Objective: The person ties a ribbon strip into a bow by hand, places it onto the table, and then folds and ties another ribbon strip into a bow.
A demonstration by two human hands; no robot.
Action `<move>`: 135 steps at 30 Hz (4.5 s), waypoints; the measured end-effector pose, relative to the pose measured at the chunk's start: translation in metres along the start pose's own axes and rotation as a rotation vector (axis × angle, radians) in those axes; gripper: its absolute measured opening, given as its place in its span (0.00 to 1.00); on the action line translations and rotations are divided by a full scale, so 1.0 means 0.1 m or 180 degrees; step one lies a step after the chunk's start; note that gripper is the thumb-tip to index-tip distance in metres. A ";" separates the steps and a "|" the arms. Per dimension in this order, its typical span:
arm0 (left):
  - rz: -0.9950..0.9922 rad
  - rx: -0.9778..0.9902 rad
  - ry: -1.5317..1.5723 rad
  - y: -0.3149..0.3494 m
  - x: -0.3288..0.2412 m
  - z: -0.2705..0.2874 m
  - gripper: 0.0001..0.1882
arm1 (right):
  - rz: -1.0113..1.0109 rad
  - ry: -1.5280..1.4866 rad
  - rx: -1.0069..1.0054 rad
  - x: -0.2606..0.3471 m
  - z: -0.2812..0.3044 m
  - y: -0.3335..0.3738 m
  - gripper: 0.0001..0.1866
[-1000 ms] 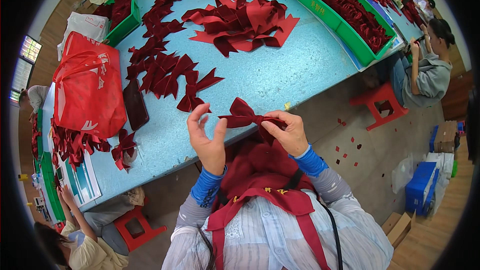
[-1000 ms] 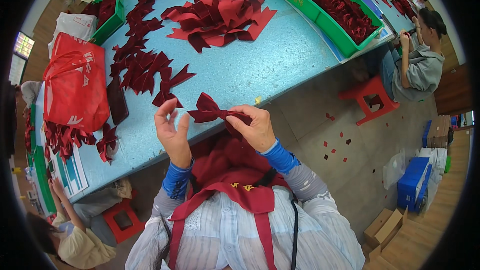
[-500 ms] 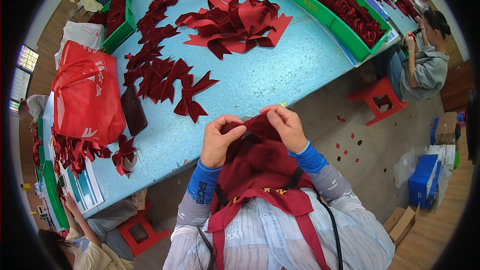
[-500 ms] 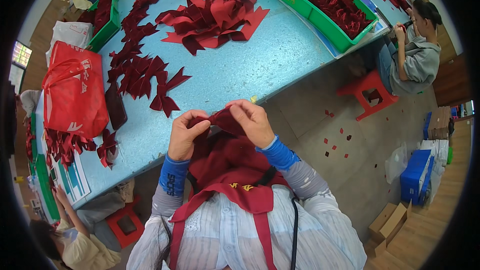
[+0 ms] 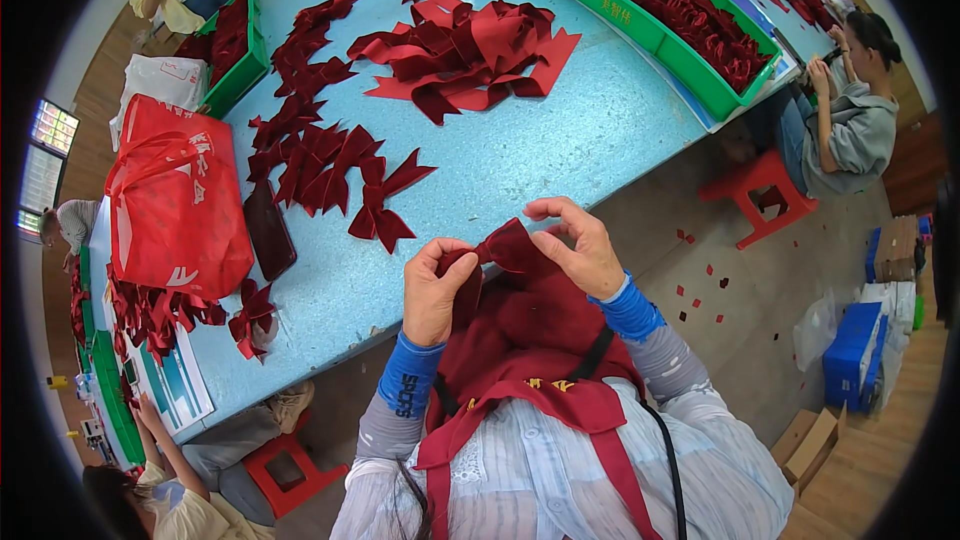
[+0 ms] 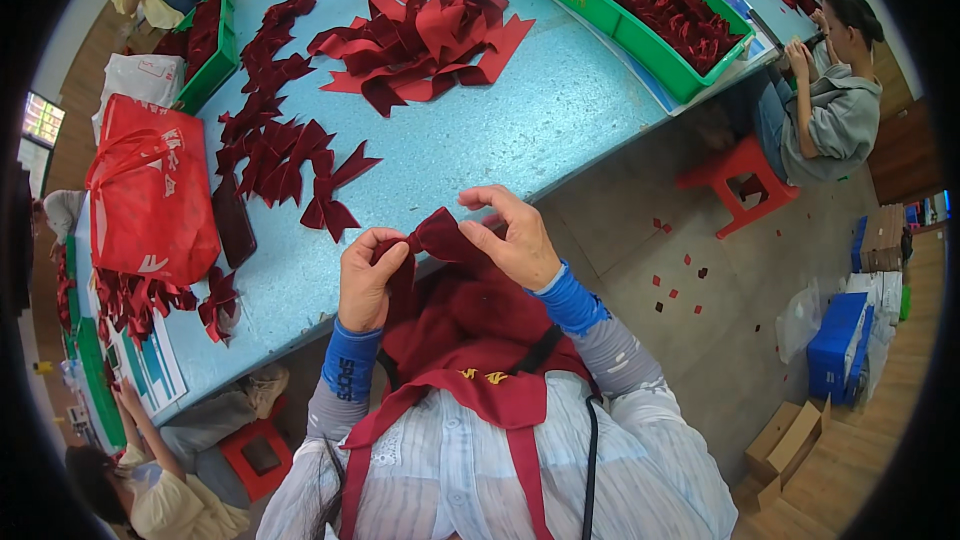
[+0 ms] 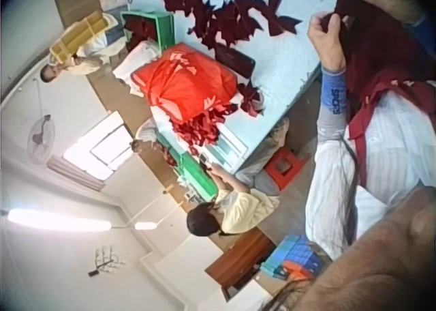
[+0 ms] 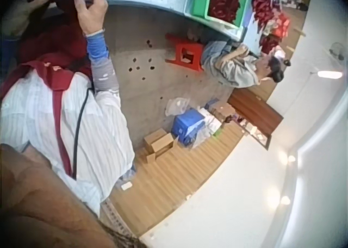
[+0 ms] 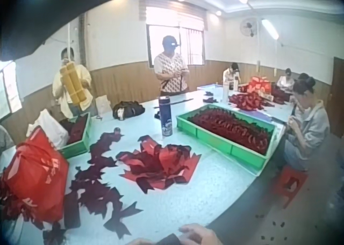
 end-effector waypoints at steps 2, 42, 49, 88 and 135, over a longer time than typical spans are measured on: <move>-0.0044 -0.0025 -0.0070 0.01 -0.01 -0.02 0.05 | 0.0042 0.0028 0.0039 0.03 -0.02 -0.01 0.15; 0.0082 0.0393 0.0224 0.02 0.05 -0.03 0.07 | -0.0528 -0.0918 -0.0352 -0.23 0.08 -0.07 0.14; 0.0014 0.0387 0.0355 0.05 0.01 -0.13 0.06 | -0.0924 -0.1030 -0.0164 -0.15 -0.11 0.02 0.15; 0.0284 0.0199 0.0963 -0.02 0.10 0.00 0.16 | -0.0639 -0.1429 -0.0378 -0.25 -0.23 0.38 0.11; -0.2877 -0.0614 -0.3680 0.17 -0.26 0.21 0.29 | 0.1488 0.2629 -0.0294 0.01 0.05 0.34 0.18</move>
Point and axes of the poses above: each hand's wrist, its own y-axis away from the middle knuckle, its own z-axis out of the back of the hand, x = y × z, the point moved 3 cm from there along -y, towards the middle knuckle, and after that the axes turned 8 degrees about -y, right-handed, at the moved point
